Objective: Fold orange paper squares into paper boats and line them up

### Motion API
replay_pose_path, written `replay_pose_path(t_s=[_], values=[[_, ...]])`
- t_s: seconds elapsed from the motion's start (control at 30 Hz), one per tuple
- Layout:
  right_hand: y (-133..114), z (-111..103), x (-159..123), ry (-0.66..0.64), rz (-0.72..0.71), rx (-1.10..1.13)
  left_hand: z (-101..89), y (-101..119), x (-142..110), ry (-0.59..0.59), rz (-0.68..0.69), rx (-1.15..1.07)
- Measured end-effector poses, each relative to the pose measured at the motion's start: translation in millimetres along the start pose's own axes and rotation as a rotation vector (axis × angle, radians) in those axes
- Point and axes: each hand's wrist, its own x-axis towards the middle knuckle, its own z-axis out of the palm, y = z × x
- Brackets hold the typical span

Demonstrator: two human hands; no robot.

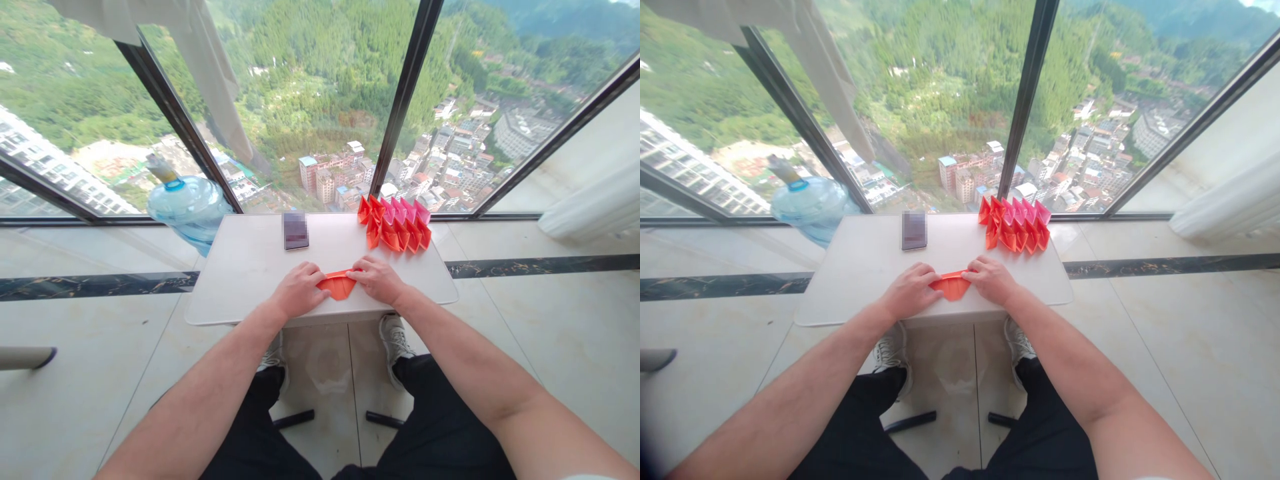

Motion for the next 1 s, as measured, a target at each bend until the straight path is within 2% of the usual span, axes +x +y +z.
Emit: replay_pose_path(t_s=[0.2, 0.37, 0.53, 0.7, 1.0], values=[[-0.7, -0.1, 7.0, -0.017, 0.041, -0.006, -1.7, 6.0, 7.8, -0.099, -0.015, 0.048], [-1.2, -0.3, 18.4, -0.059, 0.089, -0.019, -4.8, 5.4, 19.6, -0.123, -0.078, 0.054], [-5.9, 0.9, 22.8, -0.060, 0.105, 0.013, -5.0, 7.4, 21.6, -0.097, -0.104, 0.041], [-8.5, 4.8, 23.1, -0.044, 0.150, 0.020, 3.6, 6.6, 21.4, -0.033, -0.111, 0.001], [-5.6, 10.7, 29.3, -0.019, 0.233, 0.160, 15.0, -3.3, 32.9, 0.052, -0.280, -0.073]])
